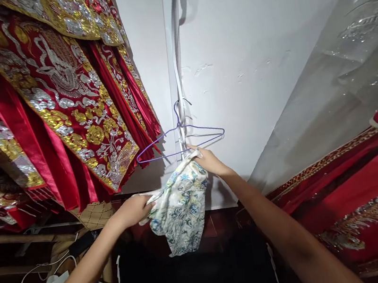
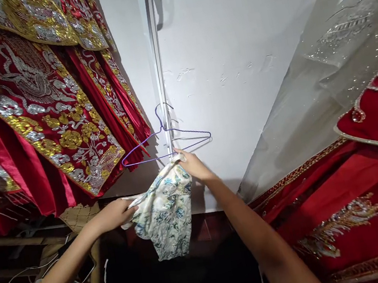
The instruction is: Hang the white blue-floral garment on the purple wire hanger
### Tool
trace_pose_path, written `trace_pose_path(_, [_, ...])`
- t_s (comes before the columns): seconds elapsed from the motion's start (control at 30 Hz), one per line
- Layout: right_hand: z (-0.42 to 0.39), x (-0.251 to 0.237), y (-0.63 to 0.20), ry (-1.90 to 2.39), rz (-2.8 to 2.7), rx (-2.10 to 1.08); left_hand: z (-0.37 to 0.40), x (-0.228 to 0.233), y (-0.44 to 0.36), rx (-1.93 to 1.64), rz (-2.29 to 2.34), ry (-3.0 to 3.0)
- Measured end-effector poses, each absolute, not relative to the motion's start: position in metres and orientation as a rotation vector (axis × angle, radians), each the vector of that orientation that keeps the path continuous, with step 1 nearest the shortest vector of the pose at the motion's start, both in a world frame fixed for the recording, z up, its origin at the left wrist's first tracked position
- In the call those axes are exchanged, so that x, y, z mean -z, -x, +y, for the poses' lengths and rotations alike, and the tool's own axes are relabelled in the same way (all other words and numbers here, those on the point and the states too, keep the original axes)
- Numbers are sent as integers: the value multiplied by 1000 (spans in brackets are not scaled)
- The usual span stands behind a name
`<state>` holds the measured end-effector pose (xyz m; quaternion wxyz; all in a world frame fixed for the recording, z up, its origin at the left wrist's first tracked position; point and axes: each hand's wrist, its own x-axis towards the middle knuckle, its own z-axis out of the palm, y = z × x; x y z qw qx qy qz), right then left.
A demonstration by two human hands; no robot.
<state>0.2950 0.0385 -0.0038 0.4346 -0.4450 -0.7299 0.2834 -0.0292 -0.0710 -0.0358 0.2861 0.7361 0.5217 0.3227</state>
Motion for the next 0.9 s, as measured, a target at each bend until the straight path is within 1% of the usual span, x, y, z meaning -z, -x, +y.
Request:
trace_pose_path(0.1, [37,17,-306,1141,-1902,-741,-62,35,48,-788,1521,-1891])
trace_pose_path(0.17, [25,19,-321,1134,-1905,-718,-55,28,53,-877,1536,-1876])
trace_pose_path(0.23, [10,15,-337,1136,-1856,-722,-46,15,50,-944,1487,-1983])
trace_pose_path(0.33, [-12,4,-352,1166,-1768,-780,-34,-10,32,-909,1399,-2241])
trace_pose_path(0.43, [-29,-3,-350,1217,-1717,-857,-23,-31,1,-964,1333,-2330])
trace_pose_path(0.5, [-38,-7,-344,1229,-1704,-893,-17,-38,-19,-1056,1238,-2316])
trace_pose_path(0.57, [-45,-15,-341,1209,-1720,-889,-11,-41,-32,-1225,1163,-2252])
trace_pose_path(0.67, [-51,-33,-354,1229,-1665,-740,-4,-41,-34,-1410,1145,-2176])
trace_pose_path(0.8, [-39,-56,-395,1330,-1542,-429,1,-44,-18,-1343,1159,-2288])
trace_pose_path(0.87, [-29,-65,-413,1349,-1626,-393,4,-49,-11,-1318,1189,-2356])
trace_pose_path(0.9, [-24,-68,-419,1348,-1689,-440,6,-51,-8,-1336,1217,-2369])
